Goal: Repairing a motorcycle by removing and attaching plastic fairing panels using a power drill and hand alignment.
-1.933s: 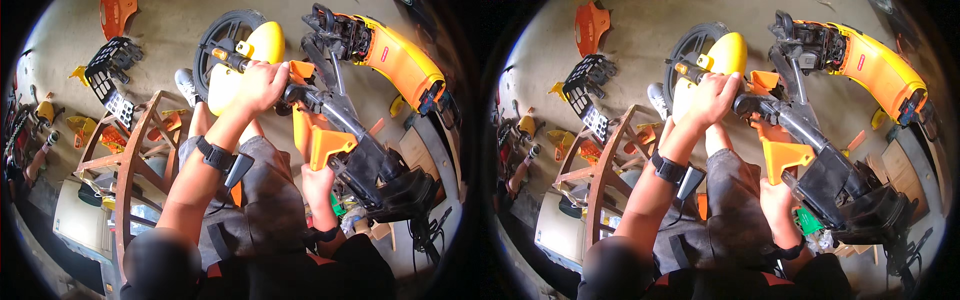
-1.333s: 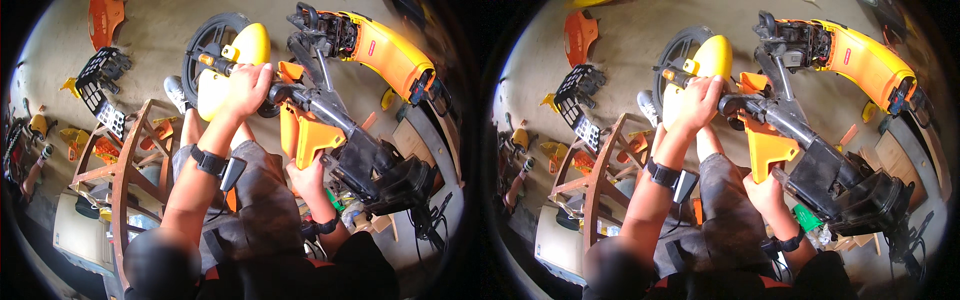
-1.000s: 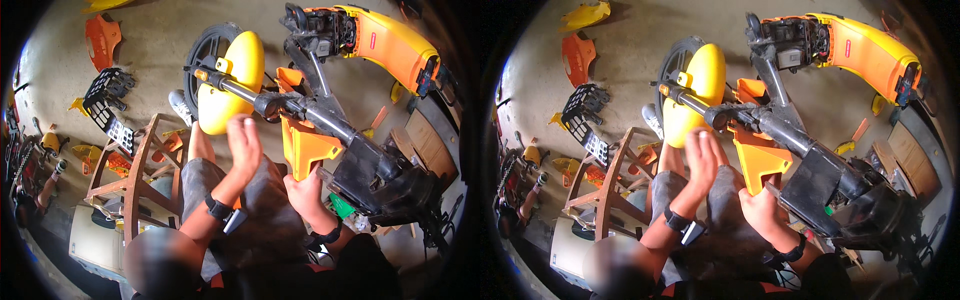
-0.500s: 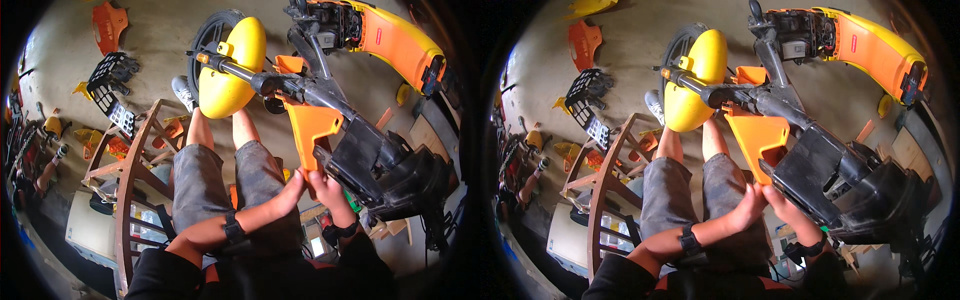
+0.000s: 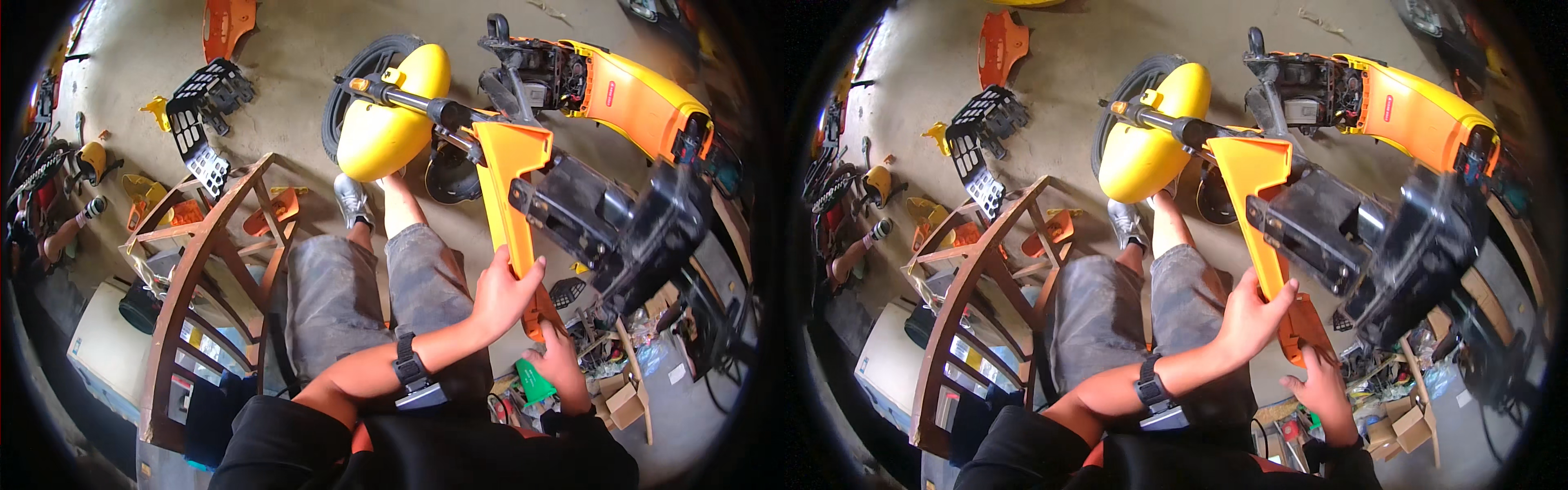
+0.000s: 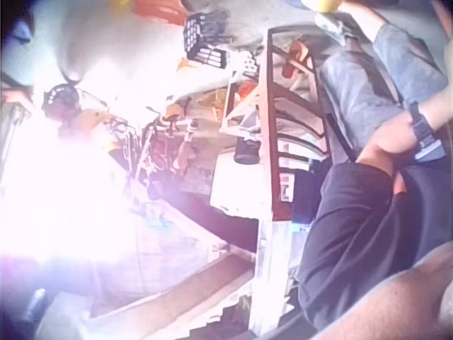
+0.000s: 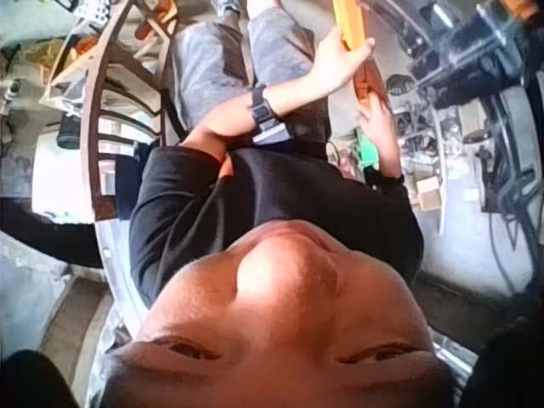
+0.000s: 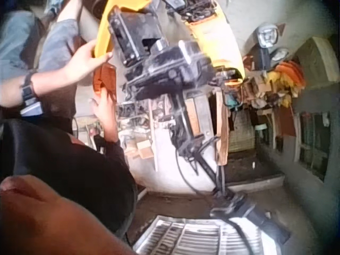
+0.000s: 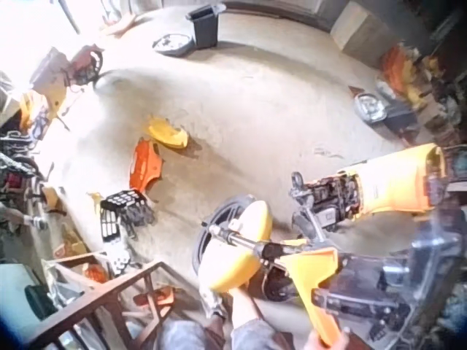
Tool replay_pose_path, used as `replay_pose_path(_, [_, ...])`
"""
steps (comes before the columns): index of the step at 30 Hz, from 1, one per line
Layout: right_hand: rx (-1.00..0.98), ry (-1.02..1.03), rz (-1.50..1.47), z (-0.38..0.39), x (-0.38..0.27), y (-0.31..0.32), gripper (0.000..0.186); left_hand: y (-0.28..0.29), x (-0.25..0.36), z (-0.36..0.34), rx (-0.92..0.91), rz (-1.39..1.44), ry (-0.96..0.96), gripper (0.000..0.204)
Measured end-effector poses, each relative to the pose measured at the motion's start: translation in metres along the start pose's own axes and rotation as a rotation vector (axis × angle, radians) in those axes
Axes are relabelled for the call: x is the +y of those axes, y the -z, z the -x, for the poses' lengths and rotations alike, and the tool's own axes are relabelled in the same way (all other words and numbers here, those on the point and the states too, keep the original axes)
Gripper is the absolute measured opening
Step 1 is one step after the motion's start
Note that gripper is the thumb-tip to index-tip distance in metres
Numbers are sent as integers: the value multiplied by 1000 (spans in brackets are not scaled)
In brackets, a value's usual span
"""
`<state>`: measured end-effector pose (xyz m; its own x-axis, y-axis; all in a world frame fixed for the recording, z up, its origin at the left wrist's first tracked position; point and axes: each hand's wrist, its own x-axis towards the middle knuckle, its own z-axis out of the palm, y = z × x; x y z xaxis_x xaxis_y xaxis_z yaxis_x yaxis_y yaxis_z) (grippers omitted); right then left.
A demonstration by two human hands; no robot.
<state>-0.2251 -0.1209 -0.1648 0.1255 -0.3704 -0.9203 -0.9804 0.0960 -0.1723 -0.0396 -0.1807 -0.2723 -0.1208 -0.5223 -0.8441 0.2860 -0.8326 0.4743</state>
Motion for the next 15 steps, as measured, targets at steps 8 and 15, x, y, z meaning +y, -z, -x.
replay_pose_path(8, [1484,-449,-418,179,184,-8,38,-17,-9,15,179,-272,-146,54])
replay_pose_path(15, [1473,67,-317,207,282,235,65,-34,-15,27,231,-424,-160,54])
